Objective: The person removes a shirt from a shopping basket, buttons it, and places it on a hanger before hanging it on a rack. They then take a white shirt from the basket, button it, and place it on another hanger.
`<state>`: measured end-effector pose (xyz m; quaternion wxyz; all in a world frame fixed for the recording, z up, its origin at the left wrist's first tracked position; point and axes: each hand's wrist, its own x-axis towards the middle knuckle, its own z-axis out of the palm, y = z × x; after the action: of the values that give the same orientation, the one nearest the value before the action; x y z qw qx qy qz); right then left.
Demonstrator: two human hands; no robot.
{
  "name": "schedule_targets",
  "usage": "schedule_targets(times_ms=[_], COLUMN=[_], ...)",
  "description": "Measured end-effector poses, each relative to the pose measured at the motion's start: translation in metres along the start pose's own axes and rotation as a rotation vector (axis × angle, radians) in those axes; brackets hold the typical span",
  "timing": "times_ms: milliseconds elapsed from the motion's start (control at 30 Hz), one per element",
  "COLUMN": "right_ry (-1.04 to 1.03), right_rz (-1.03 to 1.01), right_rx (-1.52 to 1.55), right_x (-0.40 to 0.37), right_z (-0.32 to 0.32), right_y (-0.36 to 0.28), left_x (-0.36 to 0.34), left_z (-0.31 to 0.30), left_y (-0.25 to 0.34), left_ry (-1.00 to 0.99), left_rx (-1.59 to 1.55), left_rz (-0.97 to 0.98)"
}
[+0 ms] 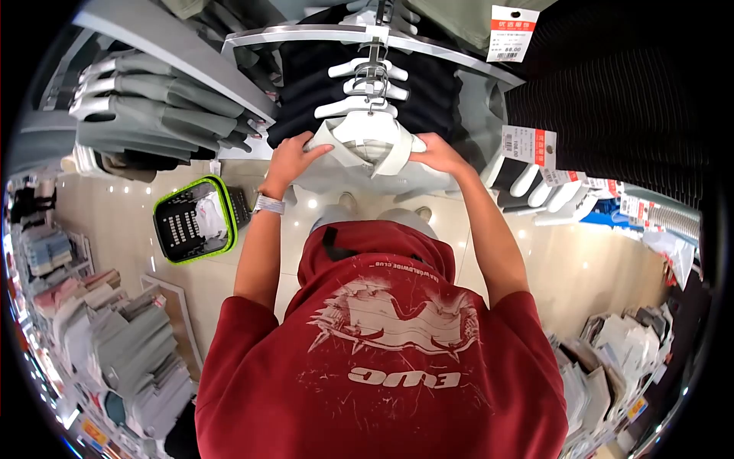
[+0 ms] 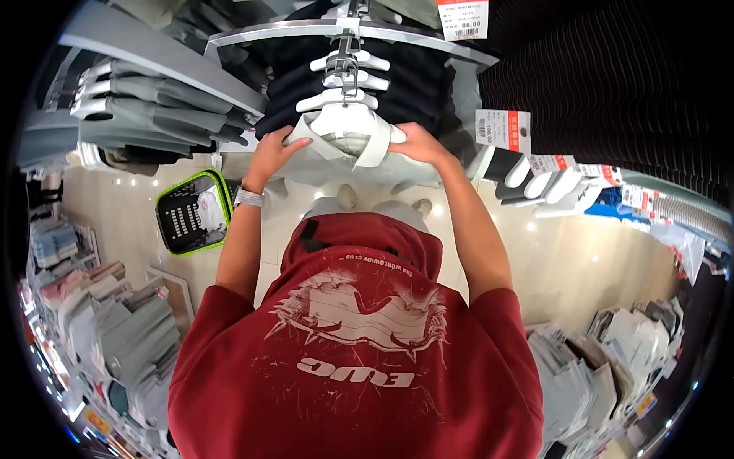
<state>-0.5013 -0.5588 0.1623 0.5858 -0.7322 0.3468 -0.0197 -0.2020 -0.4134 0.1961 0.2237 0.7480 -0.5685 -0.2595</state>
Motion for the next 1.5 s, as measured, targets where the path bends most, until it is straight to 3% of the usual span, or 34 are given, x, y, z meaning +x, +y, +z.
schedule_targets(times_ms=[233,300,333,367,433,500,567,633,700,733,800,833,900,967,1033,1100,1167,1233,1300,1400,1467,1500], right_ry=[0.28,0.533,0.531,0.655,0.908,0.999,1.195,1.186,0.863,0.858,0.624,0.612,0.763,0.832,0.846,0.953,0.867,0.954,0.904,0.924,0.94,0.919], right_rz=[0.145,0.148,0.154,0.148,0.123,0.145,0.169,0.185,0.369,0.365,0.588,0.585,0.233,0.241,0.507,0.407,0.395,0.32,0.288,0.245,0.26,0.259], right_rx=[-0.281,-0.402,-0.402,-0.45,-0.544,-0.531,-0.467,-0.45,0.034,0.034,0.235,0.235,0.249,0.31,0.444,0.482,0.458,0.449,0.499,0.56,0.607,0.737], right_x=[0.003,0.002,0.002,0.0,0.001,-0.001,-0.005,-0.008,-0.003,0.004,0.022,0.035,0.07,0.082,0.082,0.067,0.039,0.02,0.006,-0.003,-0.011,-0.016], right_z=[0.017,0.03,0.035,0.043,0.056,0.073,0.09,0.109,0.127,0.128,0.126,0.125,0.13,0.13,0.124,0.134,0.137,0.144,0.144,0.148,0.145,0.141], right_y=[-0.001,0.006,0.011,0.015,0.02,0.016,0.001,-0.003,-0.004,-0.008,-0.017,-0.006,0.029,0.038,0.048,0.051,0.039,0.032,0.035,0.054,0.054,0.046], left_x=[0.025,0.028,0.029,0.029,0.032,0.029,0.025,0.021,0.014,0.011,0.005,0.002,-0.006,-0.014,-0.021,-0.028,-0.03,-0.026,-0.016,0.004,0.02,0.024], left_z=[0.013,0.015,0.013,0.018,0.024,0.03,0.04,0.043,0.044,0.044,0.044,0.043,0.04,0.038,0.036,0.043,0.052,0.072,0.091,0.114,0.129,0.136], left_y=[-0.029,-0.034,-0.032,-0.036,-0.041,-0.042,-0.046,-0.047,-0.047,-0.046,-0.044,-0.042,-0.036,-0.021,-0.009,-0.005,0.012,0.016,0.023,0.03,0.021,0.015], left_ry=[-0.039,-0.029,-0.076,-0.082,0.089,0.053,0.186,0.206,0.221,0.251,0.283,0.244,0.207,0.382,0.45,0.325,0.281,-0.033,-0.076,-0.16,-0.412,-0.419], left_rx=[0.069,0.072,0.087,0.083,0.094,0.085,0.116,0.103,0.093,0.079,0.07,0.036,0.01,0.063,0.038,-0.111,-0.13,-0.218,-0.232,-0.139,0.034,0.032], left_rz=[0.125,0.111,0.07,0.064,0.22,0.176,0.229,0.198,0.162,0.202,0.232,0.194,0.146,0.22,0.26,0.38,0.456,0.565,0.622,0.695,0.657,0.669])
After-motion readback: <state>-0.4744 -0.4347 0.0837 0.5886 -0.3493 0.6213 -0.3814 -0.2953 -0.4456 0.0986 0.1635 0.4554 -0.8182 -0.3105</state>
